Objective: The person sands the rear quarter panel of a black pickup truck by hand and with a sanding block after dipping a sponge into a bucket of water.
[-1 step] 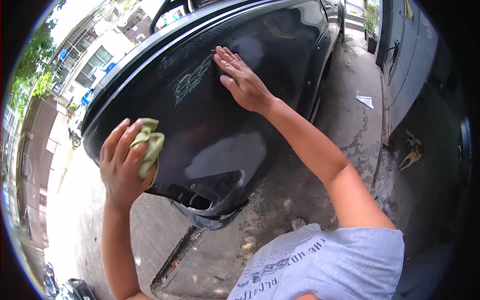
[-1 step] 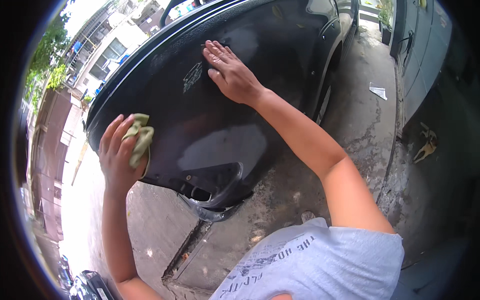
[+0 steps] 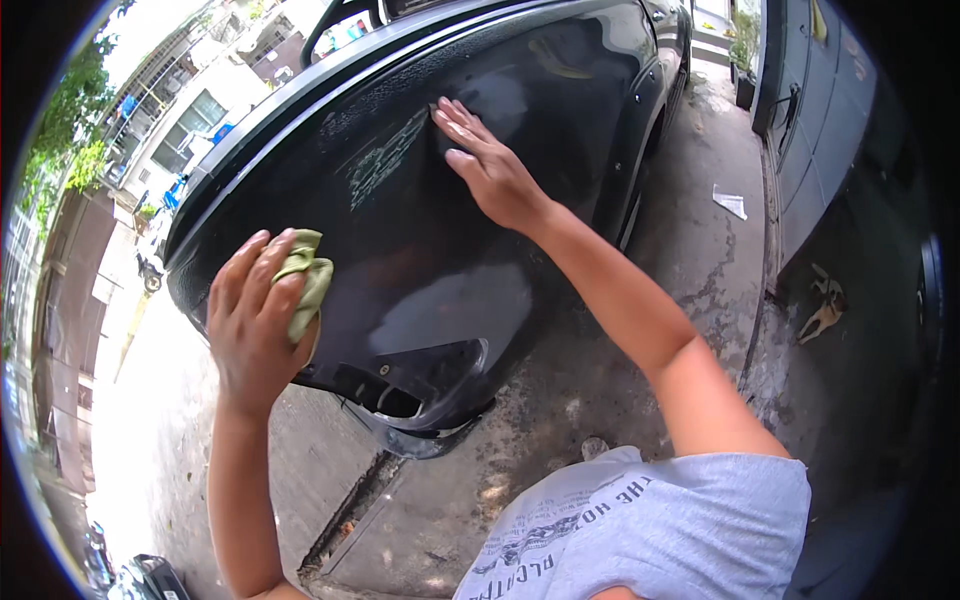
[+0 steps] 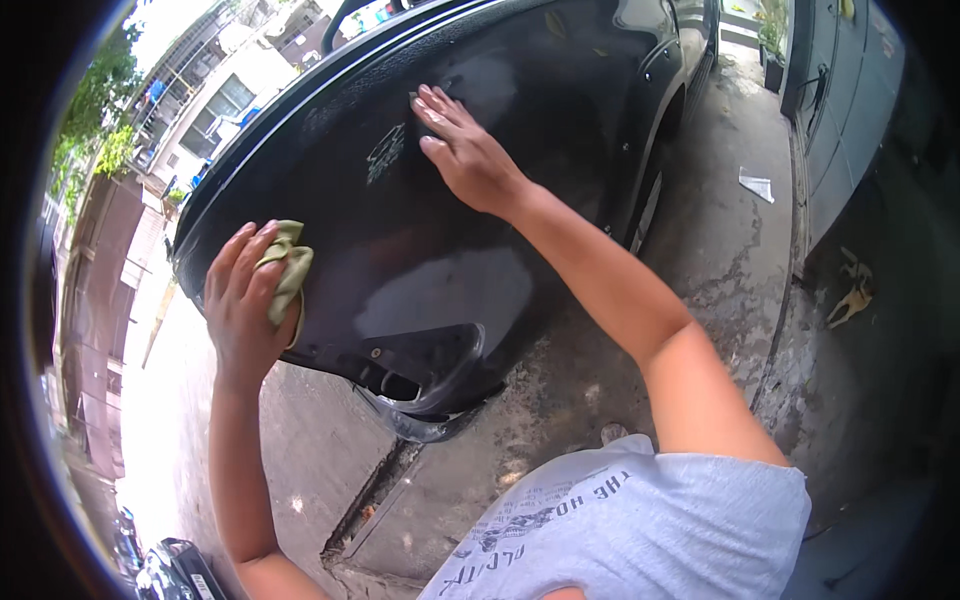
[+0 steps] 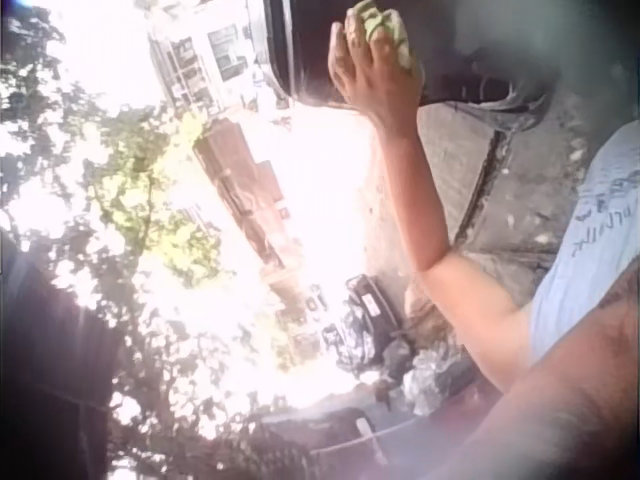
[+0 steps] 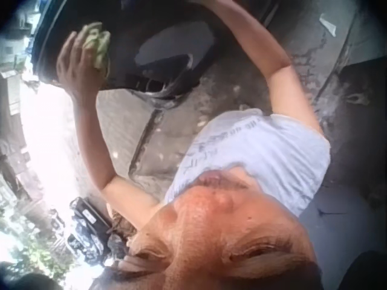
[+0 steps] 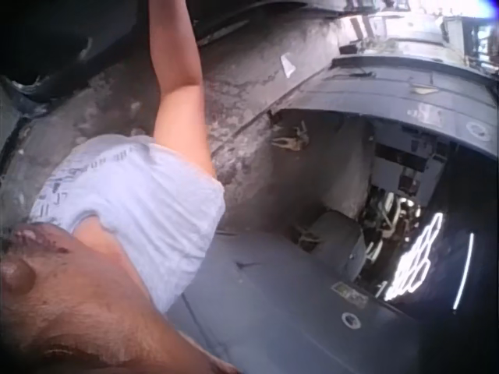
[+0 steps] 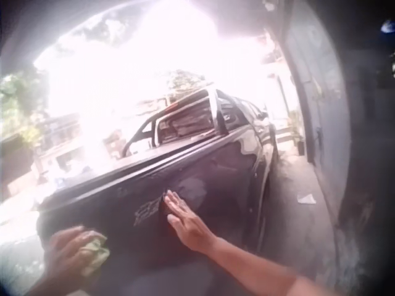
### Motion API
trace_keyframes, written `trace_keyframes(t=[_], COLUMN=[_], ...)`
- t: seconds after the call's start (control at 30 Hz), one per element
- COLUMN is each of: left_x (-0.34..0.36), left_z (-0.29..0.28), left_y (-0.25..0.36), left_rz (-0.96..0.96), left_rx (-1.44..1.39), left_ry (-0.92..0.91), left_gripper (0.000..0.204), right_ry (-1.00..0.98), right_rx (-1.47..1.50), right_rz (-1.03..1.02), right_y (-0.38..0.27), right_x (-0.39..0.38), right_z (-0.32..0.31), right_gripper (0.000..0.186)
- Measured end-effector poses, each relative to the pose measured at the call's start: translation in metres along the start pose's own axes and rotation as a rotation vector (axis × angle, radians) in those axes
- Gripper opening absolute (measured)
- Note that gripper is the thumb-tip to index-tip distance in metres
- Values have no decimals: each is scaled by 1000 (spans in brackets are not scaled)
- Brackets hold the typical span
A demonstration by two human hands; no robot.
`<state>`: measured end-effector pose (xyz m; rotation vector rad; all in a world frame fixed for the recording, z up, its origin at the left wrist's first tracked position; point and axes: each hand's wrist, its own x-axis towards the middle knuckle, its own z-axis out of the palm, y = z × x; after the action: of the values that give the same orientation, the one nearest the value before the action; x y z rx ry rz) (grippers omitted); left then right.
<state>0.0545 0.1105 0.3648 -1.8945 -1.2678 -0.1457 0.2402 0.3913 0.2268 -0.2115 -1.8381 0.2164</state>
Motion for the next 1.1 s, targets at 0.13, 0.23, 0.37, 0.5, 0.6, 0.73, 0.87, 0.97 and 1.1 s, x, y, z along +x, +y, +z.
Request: trace_keyframes(t=[0.13,0.23,0.37,0.5,0.6,0.73,0.87,0.97,1.1], left_x=[19,34,46,43,19,-33,-53,-86,-137], left_z=[43,92,155,197,218,234,212,209,187], left_y=[37,85,163,240,292,346,374,365,353], left_rz=[-67,-9,2,-372,-715,-1043,-1248,-1387,-1368], left_rx=[-24,-120,-267,-659,-911,-1372,-1606,-1596,-1432], left_ry=[59,66,-48,-56,-120,-383,-398,-471,-389], left_gripper=[16,12,15,30,43,49,59,62,49], right_ry=[157,360,436,377,282,66,2,-138,-249], right_rx=[1111,1554,1343,887,448,142,150,380,621], right_rz=[691,989,1245,1298,1244,1188,947,895,880], right_y=[-46,-71,-65,-53,-52,-69,-85,-96,-109], right_x=[-55,-106,-186,-246,-279,-296,-314,-327,-332], right_z=[-39,-72,-112,-145,-156,-150,-122,-93,-69], right_gripper=[53,50,33,24,25,26,33,37,31])
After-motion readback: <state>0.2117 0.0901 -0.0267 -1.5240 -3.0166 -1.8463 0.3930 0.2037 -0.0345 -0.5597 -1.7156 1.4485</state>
